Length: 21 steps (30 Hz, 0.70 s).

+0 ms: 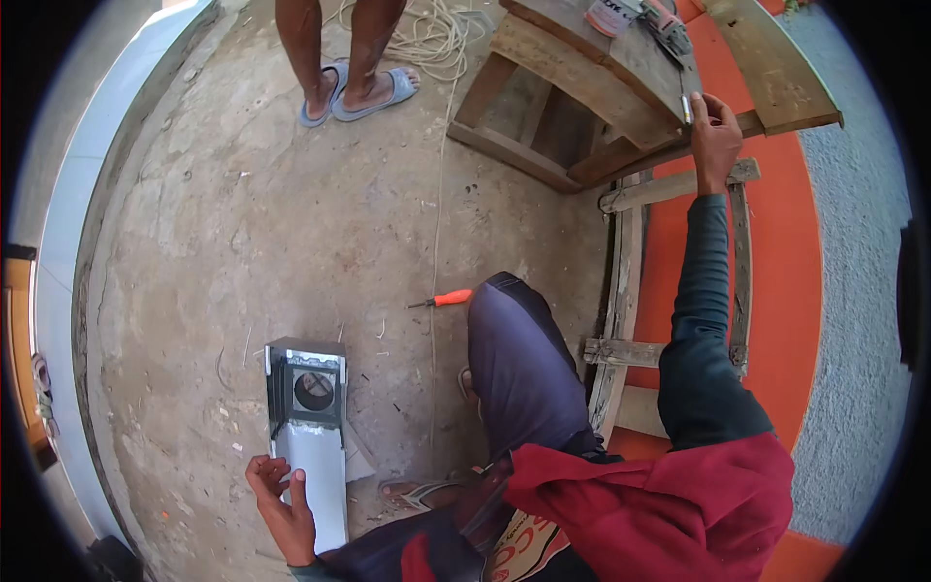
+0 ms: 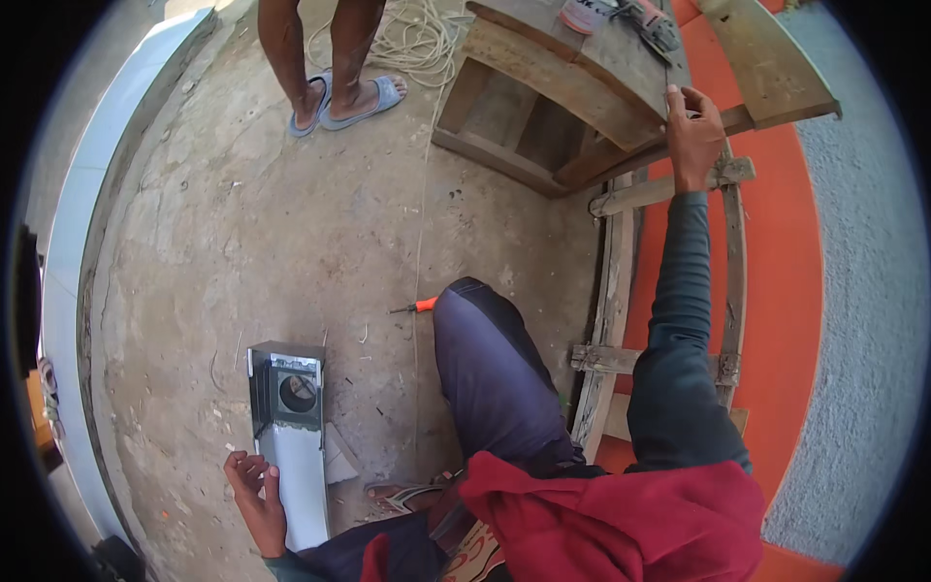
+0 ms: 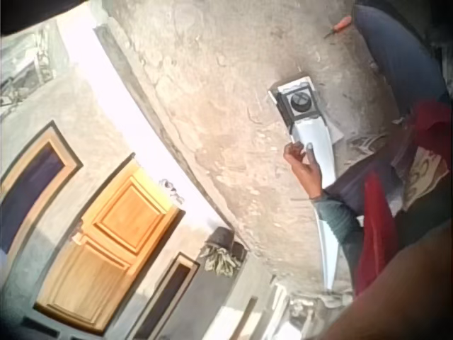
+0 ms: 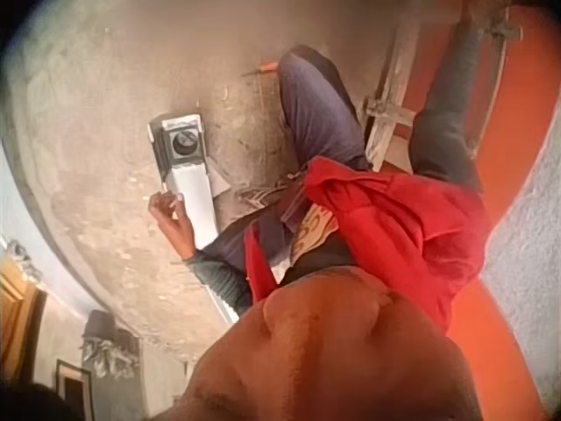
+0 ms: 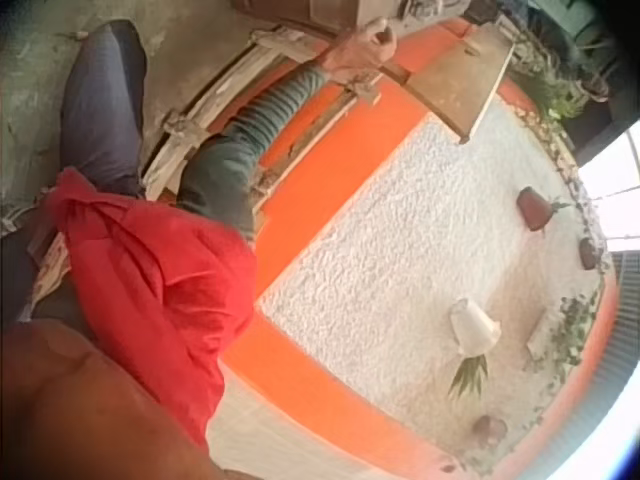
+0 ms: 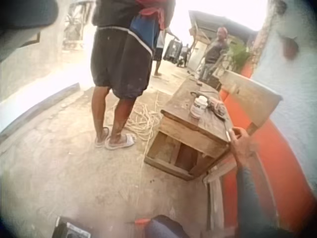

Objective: The person assembles a metal gutter section by using a screwdriver to insert and tighten a screw into a pre-drilled hole, while another person assists by drilling and holding the workpiece.

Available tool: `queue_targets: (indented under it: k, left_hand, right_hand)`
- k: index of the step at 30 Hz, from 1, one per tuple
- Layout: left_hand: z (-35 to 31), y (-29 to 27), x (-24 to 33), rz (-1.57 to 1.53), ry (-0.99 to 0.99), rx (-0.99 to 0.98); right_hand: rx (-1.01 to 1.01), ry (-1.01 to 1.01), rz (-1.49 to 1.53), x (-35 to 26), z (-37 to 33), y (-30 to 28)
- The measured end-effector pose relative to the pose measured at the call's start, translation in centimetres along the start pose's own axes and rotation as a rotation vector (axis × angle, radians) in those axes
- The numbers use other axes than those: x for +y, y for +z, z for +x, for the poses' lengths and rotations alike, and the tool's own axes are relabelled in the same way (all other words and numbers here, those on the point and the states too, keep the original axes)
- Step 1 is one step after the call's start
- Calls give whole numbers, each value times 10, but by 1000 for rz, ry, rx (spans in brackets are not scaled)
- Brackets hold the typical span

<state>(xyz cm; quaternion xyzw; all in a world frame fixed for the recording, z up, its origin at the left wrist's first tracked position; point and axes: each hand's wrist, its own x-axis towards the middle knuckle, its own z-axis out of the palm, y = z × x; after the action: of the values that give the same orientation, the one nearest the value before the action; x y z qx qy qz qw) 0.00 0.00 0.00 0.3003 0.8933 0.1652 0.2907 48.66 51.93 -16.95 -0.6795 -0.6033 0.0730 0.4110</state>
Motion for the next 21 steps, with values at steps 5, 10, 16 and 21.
queue_targets:
  k: [5,10,16,21]
  left_hand:
    - [29,161,10,-154,73,-4]
    - [34,194,13,-153,116,-27]
    - [38,239,35,-44,335,52]
    - [46,333,51,-160,380,-96]
  right_hand:
    - [-857,-256,210,-38,-42,52]
    - [-1369,-663,102,44,-189,148]
    - [-1290,-884,-213,83,-250,178]
    - [-1216,-825,-112,96,-254,176]
